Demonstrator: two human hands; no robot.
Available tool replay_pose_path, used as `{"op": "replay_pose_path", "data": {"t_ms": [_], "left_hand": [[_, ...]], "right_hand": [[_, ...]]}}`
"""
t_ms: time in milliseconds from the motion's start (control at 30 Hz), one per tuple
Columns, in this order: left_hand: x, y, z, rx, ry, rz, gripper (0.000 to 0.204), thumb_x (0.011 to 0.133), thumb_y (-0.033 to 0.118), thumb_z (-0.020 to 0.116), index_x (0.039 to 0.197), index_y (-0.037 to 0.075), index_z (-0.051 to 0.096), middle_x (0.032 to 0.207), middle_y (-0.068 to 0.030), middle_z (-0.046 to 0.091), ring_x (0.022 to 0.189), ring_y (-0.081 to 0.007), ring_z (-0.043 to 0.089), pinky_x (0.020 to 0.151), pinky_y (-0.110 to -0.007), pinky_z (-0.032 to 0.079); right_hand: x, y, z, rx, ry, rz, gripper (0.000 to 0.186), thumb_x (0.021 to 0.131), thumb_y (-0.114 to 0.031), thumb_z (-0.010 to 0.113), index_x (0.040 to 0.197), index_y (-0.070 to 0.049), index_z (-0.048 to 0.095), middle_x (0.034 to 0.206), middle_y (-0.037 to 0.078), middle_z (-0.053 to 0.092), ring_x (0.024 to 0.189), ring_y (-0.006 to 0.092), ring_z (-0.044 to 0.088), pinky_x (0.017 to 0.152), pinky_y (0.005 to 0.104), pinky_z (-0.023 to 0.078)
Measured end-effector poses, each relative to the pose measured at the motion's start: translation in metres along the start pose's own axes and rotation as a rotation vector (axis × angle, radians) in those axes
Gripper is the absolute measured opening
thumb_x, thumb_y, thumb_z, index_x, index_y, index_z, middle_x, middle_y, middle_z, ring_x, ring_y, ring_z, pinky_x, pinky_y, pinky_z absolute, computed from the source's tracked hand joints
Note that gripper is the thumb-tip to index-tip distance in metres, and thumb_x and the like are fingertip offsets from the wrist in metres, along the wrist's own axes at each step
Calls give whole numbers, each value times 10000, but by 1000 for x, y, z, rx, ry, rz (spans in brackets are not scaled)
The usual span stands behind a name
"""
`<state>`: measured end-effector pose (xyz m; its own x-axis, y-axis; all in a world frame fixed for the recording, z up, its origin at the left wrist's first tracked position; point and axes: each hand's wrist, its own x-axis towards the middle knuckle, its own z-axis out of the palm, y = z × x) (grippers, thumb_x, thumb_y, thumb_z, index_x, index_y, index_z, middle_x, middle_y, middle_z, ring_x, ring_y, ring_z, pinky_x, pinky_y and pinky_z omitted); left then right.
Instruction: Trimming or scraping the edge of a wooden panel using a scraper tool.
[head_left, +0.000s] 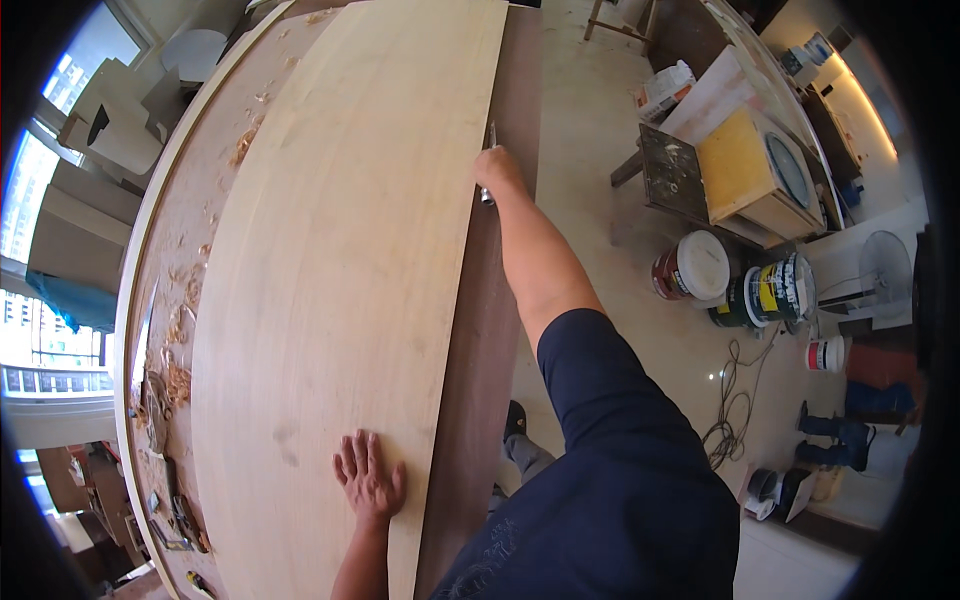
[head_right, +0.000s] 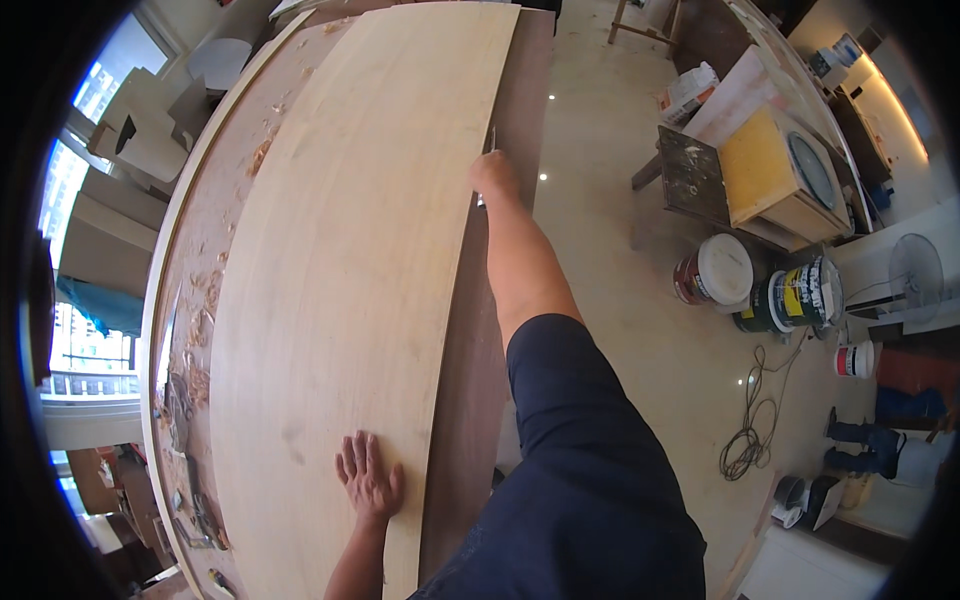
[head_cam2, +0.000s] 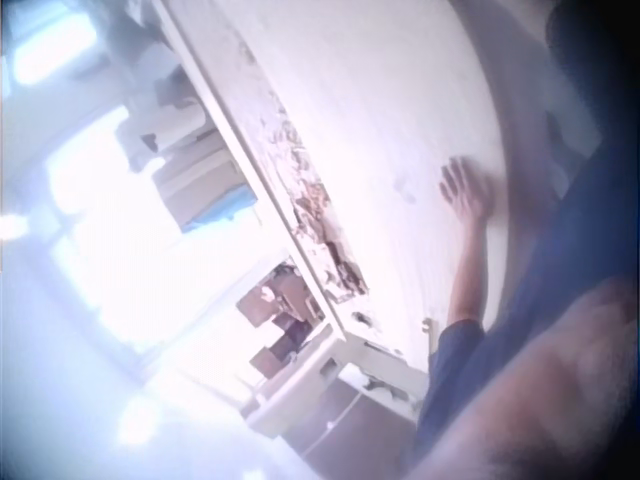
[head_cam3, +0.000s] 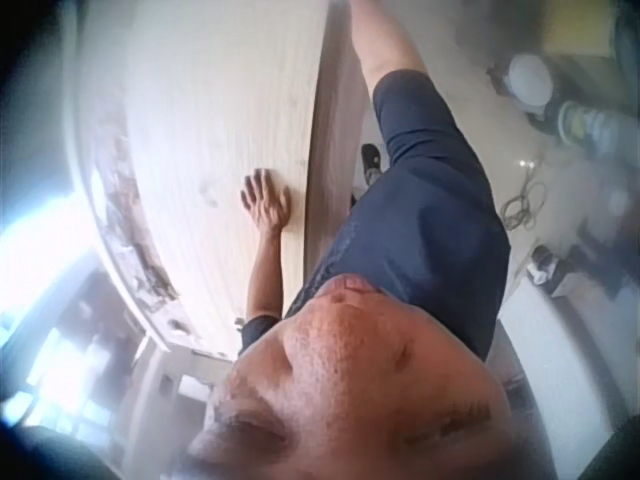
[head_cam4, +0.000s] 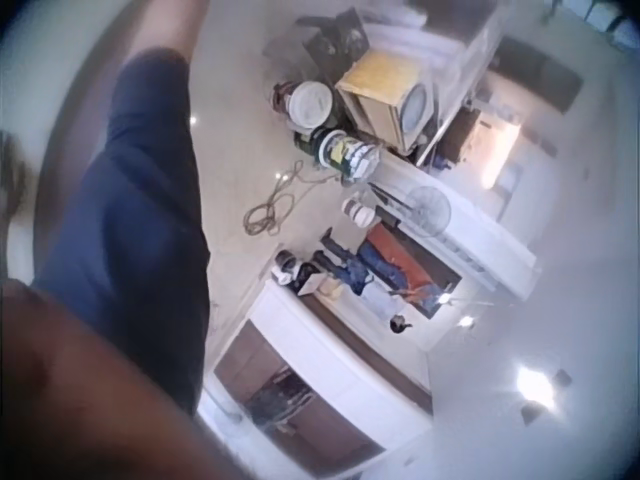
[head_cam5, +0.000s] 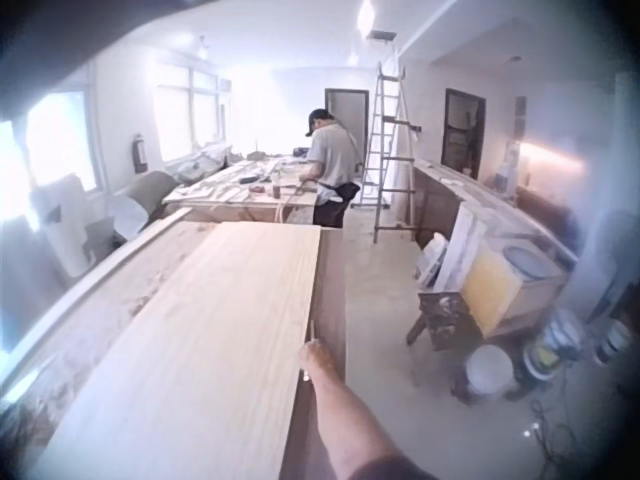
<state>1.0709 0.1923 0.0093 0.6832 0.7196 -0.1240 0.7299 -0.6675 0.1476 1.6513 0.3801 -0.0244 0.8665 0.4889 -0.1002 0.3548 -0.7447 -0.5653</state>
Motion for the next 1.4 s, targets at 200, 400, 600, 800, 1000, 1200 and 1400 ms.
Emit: {"op": "replay_pose_path", "data": {"t_ms": [200,400,600,800,1000,1200,1400], "left_hand": [[2,2,-4,-5,-59,-31,735,885,432,535,1478,37,355,1538,-204,346,1463,-409,212,1175,-565,86],[3,2,-6,-3,-31,-21,733,874,423,552,1473,40,370,1536,-195,354,1457,-413,228,1172,-566,101],[2,2,-7,-42,-1,-13,717,889,407,550,1492,70,355,1546,-175,350,1460,-399,233,1169,-565,114],[0,3,-11,-58,32,-12,699,901,407,541,1492,84,358,1551,-154,348,1463,-375,239,1171,-551,127],[-5,1,-10,-103,140,12,675,908,402,537,1486,94,376,1554,-132,350,1463,-354,246,1173,-550,144],[-12,-1,-8,-136,184,19,665,911,387,536,1488,97,376,1561,-123,339,1464,-346,245,1174,-554,151],[-14,-2,-3,-148,227,22,653,916,390,526,1483,94,390,1561,-112,345,1469,-328,242,1180,-544,151]], "right_hand": [[21,-16,-11,5,-235,204,355,914,-179,481,1191,12,595,1172,213,671,1084,334,665,912,416,533],[-11,-28,-20,-105,-217,120,298,905,-165,511,1081,16,669,1055,202,711,972,288,710,845,383,554],[-55,-13,-11,-251,-290,-1,275,889,-146,514,1017,17,696,1035,202,714,942,284,717,838,387,556],[-115,2,11,-275,-274,-2,324,882,-150,504,1080,35,682,1131,252,672,1059,341,673,888,415,542],[-205,14,21,-291,-347,-23,324,877,-156,512,1076,37,680,1163,263,654,1098,365,648,916,421,534],[-325,5,9,-265,-266,-73,299,850,-153,521,996,17,718,1046,264,682,996,391,677,843,437,562],[-435,4,4,-4,-224,173,365,883,-185,524,1084,93,648,1120,316,640,1084,407,637,935,439,520]]}}
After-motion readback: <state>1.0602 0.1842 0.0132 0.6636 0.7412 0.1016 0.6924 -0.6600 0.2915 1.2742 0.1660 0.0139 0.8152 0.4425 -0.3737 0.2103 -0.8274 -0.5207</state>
